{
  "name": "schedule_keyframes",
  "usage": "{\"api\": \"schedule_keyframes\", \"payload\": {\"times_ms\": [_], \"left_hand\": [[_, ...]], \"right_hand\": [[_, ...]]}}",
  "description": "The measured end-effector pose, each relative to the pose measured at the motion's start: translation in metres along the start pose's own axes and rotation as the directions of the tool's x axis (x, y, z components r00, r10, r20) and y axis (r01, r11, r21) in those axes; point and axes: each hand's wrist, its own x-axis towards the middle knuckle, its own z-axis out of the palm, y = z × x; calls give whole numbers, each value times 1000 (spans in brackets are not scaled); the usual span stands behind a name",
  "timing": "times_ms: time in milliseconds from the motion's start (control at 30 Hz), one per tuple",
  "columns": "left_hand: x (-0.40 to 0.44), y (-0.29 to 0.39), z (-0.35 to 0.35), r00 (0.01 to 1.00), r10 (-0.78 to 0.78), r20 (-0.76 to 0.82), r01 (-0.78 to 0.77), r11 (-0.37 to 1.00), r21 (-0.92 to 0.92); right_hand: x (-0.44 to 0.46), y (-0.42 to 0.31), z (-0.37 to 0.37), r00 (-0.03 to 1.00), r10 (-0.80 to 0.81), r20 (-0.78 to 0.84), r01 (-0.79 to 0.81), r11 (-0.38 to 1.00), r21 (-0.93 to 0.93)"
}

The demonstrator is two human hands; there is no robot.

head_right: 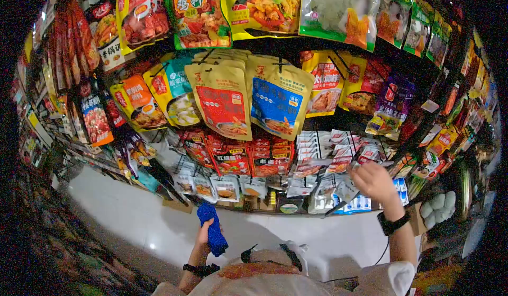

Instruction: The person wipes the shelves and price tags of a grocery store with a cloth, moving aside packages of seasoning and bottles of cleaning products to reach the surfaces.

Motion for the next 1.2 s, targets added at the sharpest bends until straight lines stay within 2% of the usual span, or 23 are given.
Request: {"api": "schedule_keyframes", "payload": {"times_ms": [67, 133, 167, 233, 300, 367, 433, 533, 633, 700, 767, 800, 833, 900, 933, 967, 1033, 1067, 1100, 1133, 1167, 1200], "left_hand": [[-12, 16, 3, 997, 71, -13, -70, 995, 72], [-16, 21, 0, 989, 148, 1, -148, 987, 70], [-19, 21, -6, 978, 209, 8, -209, 975, 69], [-12, 17, -25, 985, 173, 22, -173, 985, 28], [-10, 17, -28, 979, 203, -14, -203, 978, -49], [-16, 22, -20, 961, 274, -45, -275, 961, -27], [-23, 22, -16, 942, 328, -78, -330, 944, -21], [-26, 20, -28, 924, 360, -126, -362, 932, 14], [-24, 11, -43, 951, 287, -116, -293, 955, -35], [-26, 9, -47, 954, 271, -127, -277, 960, -34], [-31, 7, -46, 956, 261, -134, -268, 963, -34], [-32, 7, -45, 958, 252, -138, -260, 965, -38], [-31, 6, -46, 957, 255, -137, -263, 964, -39], [-26, 2, -47, 958, 266, -110, -272, 962, -38], [-27, 5, -45, 958, 267, -105, -272, 962, -36], [-28, 10, -42, 967, 240, -87, -243, 970, -26], [-26, 11, -39, 974, 213, -71, -216, 976, -31], [-20, 15, -40, 989, 150, -11, -149, 966, -210], [-15, 18, -41, 993, 97, 62, -66, 923, -378], [-16, 23, -39, 974, 136, 181, -62, 928, -366], [-11, 25, -33, 974, 136, 181, -59, 925, -375], [-5, 28, -27, 943, 254, 215, -202, 950, -240]], "right_hand": [[30, 6, -32, 998, -47, -41, 43, 995, -86], [61, -3, -63, 970, -184, -161, 139, 957, -254], [77, -13, -78, 970, -177, -168, 130, 958, -255], [108, -37, -107, 865, -237, -443, 149, 963, -223], [116, -56, -141, 847, -201, -492, 108, 972, -211], [123, -65, -161, 810, -127, -573, 3, 977, -212], [133, -64, -172, 727, -200, -656, 102, 977, -185], [137, -71, -181, 713, -289, -639, 204, 957, -205], [138, -83, -187, 683, -408, -606, 350, 911, -219], [140, -93, -188, 703, -382, -600, 330, 922, -201], [143, -97, -188, 676, -324, -662, 299, 942, -155], [140, -100, -193, 717, -267, -643, 291, 954, -73], [136, -107, -201, 715, -270, -645, 292, 954, -75], [129, -118, -215, 881, 30, -472, 78, 975, 208], [138, -108, -196, 739, -126, -661, 240, 967, 85], [145, -108, -186, 740, -124, -661, 235, 969, 82], [158, -110, -177, 495, -122, -860, 323, 945, 52], [151, -109, -175, 525, -84, -847, 377, 915, 142], [139, -113, -167, 586, -78, -807, 310, 941, 135], [127, -118, -153, 644, -65, -762, 243, 962, 123], [114, -120, -129, 720, -71, -690, 296, 931, 214], [130, -122, -120, 745, -65, -664, 300, 922, 246]]}}
